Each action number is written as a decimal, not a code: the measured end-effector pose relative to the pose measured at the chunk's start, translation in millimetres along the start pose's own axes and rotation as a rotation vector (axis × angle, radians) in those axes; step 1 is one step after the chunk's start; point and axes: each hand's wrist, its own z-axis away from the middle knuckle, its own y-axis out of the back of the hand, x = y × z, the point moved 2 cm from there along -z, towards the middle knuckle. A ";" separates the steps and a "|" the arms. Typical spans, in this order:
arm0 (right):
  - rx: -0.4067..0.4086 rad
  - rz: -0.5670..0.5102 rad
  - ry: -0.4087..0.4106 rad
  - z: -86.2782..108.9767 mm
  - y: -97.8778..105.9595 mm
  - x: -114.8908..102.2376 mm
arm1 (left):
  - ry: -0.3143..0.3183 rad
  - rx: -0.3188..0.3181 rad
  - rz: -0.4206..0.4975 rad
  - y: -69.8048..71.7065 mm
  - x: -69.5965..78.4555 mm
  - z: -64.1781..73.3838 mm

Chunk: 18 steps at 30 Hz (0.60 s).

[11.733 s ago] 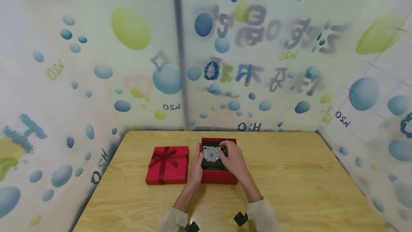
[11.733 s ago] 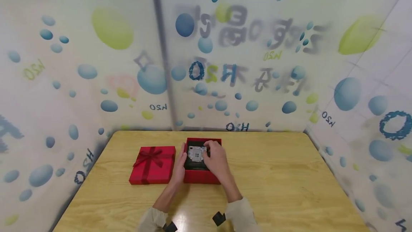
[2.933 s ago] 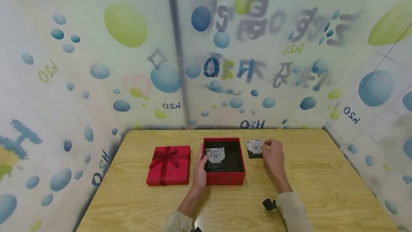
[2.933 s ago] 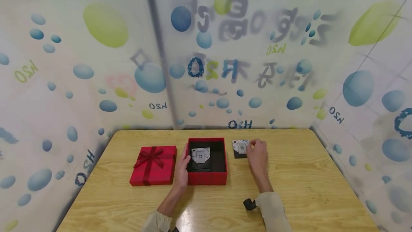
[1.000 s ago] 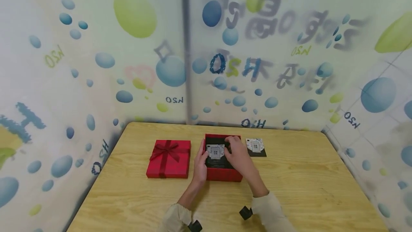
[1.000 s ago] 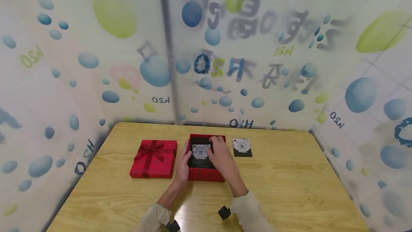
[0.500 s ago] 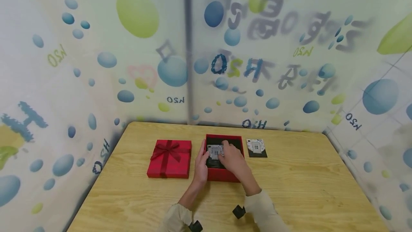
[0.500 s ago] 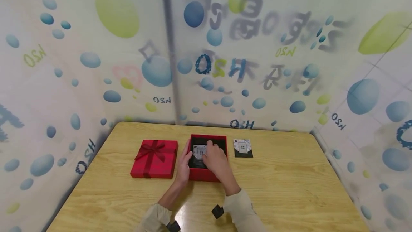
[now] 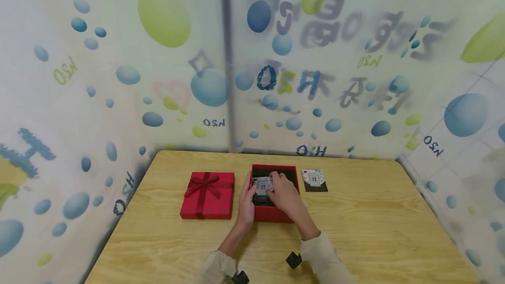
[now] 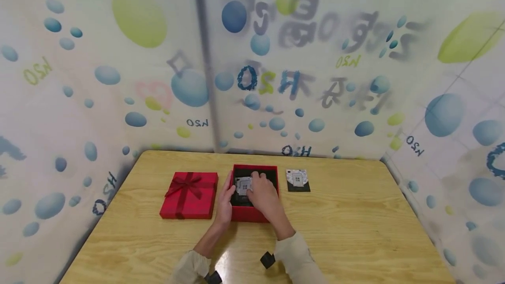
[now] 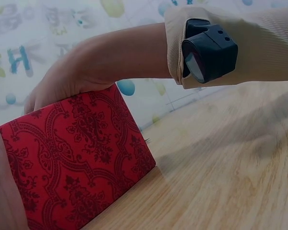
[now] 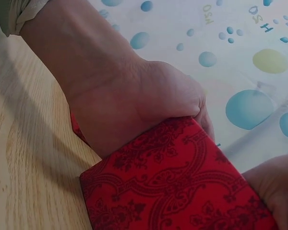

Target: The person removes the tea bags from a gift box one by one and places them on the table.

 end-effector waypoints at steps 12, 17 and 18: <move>-0.057 -0.184 -0.070 -4.3 1.5 5.9 | 0.006 0.006 0.023 -3.2 -0.8 -1.8; -0.097 -0.160 -0.123 -4.8 2.4 6.1 | 0.012 0.015 0.031 -3.1 -1.3 -2.6; -0.097 -0.152 -0.122 -4.8 2.8 6.0 | 0.010 0.015 0.030 -2.9 -1.5 -2.7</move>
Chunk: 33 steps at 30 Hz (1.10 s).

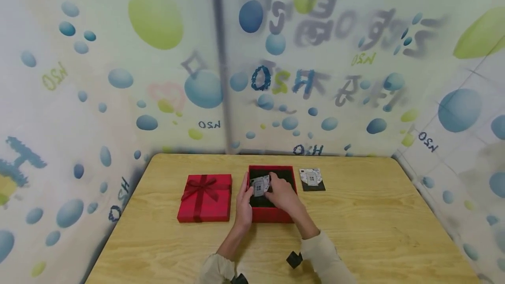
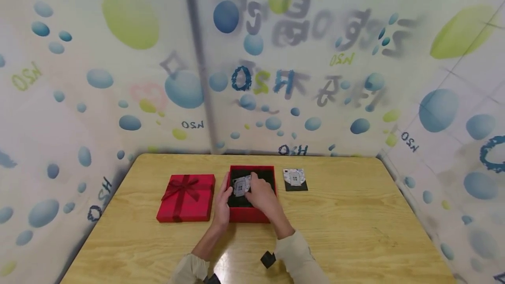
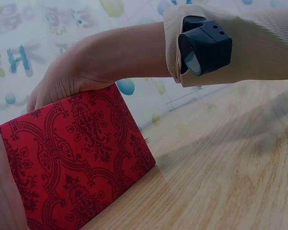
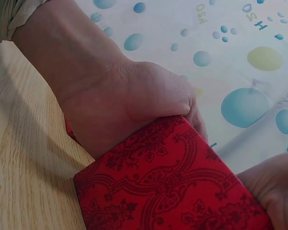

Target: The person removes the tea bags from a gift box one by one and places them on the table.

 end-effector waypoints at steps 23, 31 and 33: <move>-0.046 -0.270 0.127 -1.0 3.1 6.6 | 0.002 -0.015 -0.020 2.1 -0.1 3.8; -0.038 -0.405 0.157 -4.0 3.8 9.3 | -0.002 -0.003 -0.048 0.9 1.1 2.3; -0.009 -0.438 0.149 -4.4 7.0 8.1 | -0.006 -0.005 -0.052 0.6 1.4 0.7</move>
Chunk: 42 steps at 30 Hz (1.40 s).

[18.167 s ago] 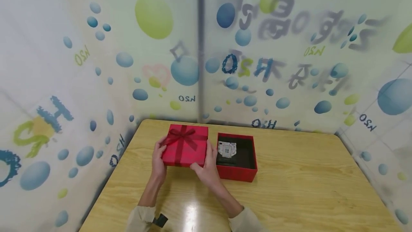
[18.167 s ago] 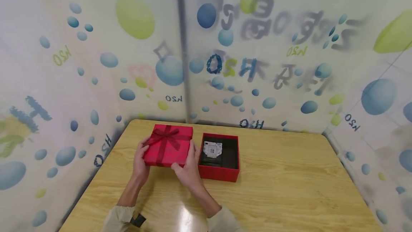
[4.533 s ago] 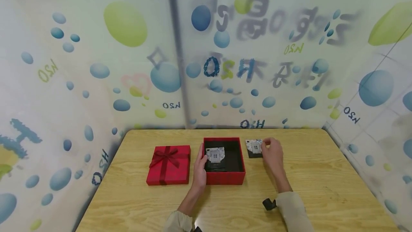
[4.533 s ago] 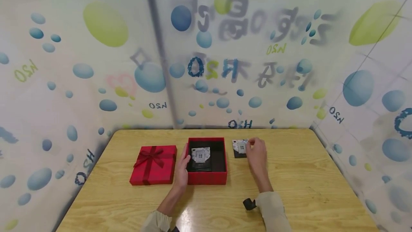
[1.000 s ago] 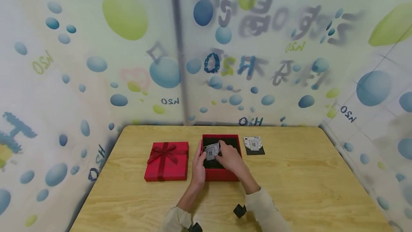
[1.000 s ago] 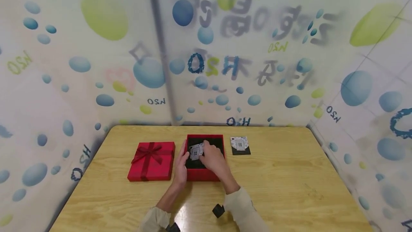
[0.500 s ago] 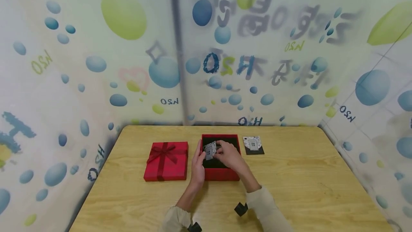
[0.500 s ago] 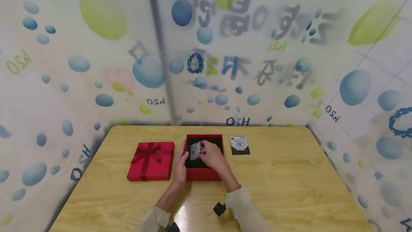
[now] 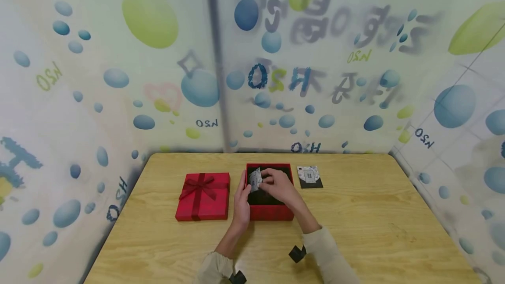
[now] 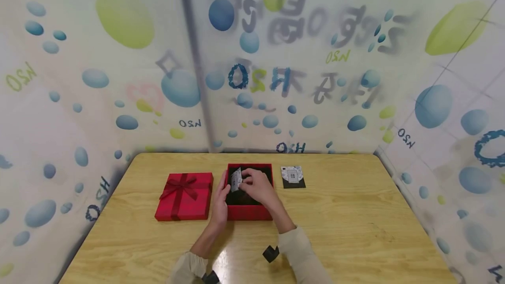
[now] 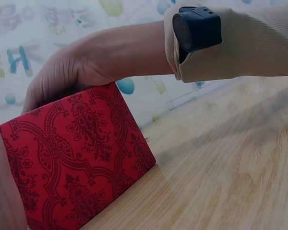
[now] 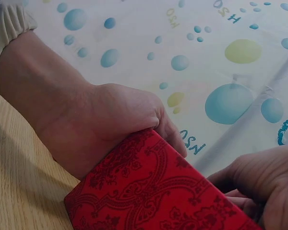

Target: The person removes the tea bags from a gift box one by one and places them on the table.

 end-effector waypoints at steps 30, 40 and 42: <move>0.246 -0.138 -0.031 3.7 6.7 -8.0 | 0.013 -0.007 0.035 0.4 -0.8 -1.1; 0.314 -0.171 -0.017 5.6 25.7 -12.3 | -0.009 -0.014 0.034 -0.8 -0.7 -2.0; 0.328 -0.171 -0.030 5.9 31.4 -12.6 | -0.009 -0.017 0.039 -0.5 -0.9 -2.2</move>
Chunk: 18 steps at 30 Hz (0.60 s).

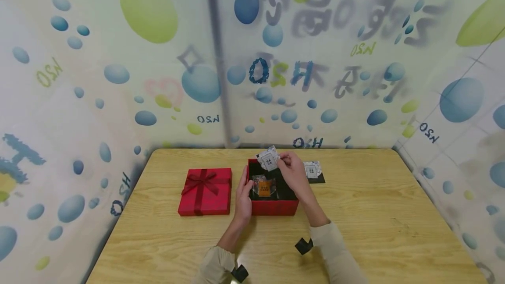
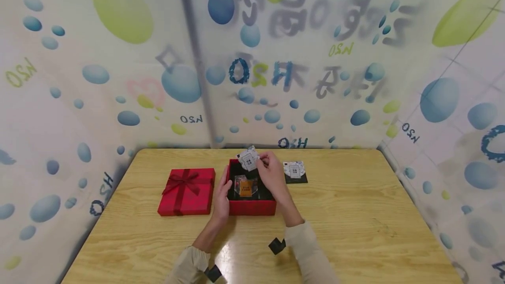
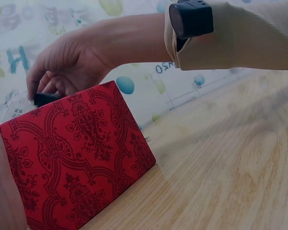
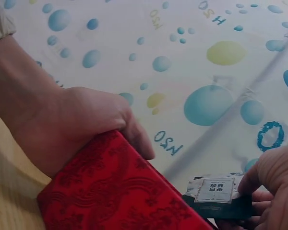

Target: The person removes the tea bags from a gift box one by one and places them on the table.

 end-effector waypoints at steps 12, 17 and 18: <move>0.045 0.133 -0.062 -11.2 35.8 10.2 | 0.016 0.013 0.018 -0.3 1.2 1.1; 0.043 0.184 -0.108 -18.1 49.3 19.8 | -0.004 0.004 0.023 -0.9 1.0 0.8; 0.039 0.178 -0.114 -19.5 51.5 21.9 | -0.008 0.003 0.026 -0.9 0.9 0.6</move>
